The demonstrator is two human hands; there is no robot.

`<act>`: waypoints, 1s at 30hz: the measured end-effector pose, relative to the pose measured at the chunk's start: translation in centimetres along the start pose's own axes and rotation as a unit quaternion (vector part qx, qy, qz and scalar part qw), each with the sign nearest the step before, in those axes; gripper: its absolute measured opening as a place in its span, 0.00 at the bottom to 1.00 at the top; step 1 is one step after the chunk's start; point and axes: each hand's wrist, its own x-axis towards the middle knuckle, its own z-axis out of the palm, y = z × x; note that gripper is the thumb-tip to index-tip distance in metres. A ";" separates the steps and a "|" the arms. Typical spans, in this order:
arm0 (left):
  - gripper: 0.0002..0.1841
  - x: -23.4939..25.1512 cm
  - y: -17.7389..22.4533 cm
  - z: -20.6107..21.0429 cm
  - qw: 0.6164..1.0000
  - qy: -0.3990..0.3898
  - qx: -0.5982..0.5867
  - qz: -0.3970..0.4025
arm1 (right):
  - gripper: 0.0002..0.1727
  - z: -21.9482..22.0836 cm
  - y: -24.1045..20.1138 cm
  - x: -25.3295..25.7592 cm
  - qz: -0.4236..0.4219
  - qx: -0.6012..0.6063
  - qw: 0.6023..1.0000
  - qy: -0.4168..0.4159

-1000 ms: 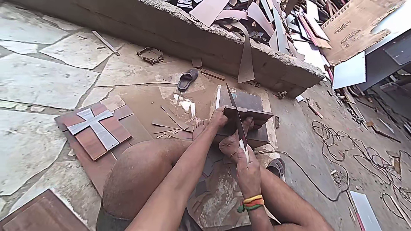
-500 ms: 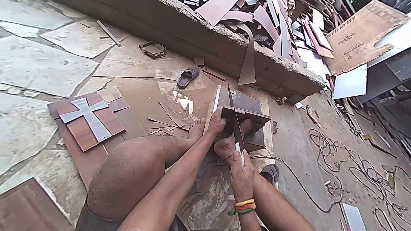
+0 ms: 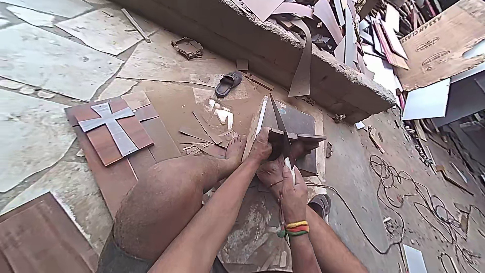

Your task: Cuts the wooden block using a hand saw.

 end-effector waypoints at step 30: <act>0.16 6.3 -0.8 -4.3 0.975 -0.078 0.197 0.064 | 0.25 2.9 1.4 0.0 0.002 0.105 0.994 -0.006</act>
